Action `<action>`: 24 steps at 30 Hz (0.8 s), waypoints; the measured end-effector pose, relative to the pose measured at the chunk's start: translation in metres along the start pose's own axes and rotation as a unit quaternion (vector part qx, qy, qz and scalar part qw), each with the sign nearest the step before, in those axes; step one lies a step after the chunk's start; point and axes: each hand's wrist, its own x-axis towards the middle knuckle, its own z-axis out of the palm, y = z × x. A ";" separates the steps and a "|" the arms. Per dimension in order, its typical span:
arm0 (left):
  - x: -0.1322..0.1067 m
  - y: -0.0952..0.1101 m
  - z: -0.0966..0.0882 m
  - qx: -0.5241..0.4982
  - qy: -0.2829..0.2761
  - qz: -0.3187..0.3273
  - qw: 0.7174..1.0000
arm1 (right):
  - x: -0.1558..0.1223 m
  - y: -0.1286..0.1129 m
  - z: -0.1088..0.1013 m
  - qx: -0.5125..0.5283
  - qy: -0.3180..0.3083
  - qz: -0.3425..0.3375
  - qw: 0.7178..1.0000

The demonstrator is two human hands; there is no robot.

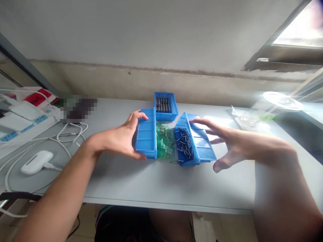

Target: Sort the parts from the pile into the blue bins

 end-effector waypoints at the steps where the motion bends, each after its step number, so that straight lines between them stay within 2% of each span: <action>1: 0.000 -0.001 0.001 0.004 0.000 0.005 1.000 | 0.000 -0.001 0.001 -0.001 0.004 0.000 1.000; 10: 0.005 0.006 0.013 0.012 0.015 0.031 0.999 | 0.012 0.000 0.010 -0.038 0.054 -0.082 0.994; 17: 0.012 0.013 0.021 -0.009 0.033 0.076 0.997 | 0.023 0.002 0.018 -0.048 0.073 -0.079 0.993; 24: 0.015 0.013 0.026 -0.011 0.038 0.068 0.997 | 0.029 -0.004 0.026 -0.063 0.062 -0.061 0.994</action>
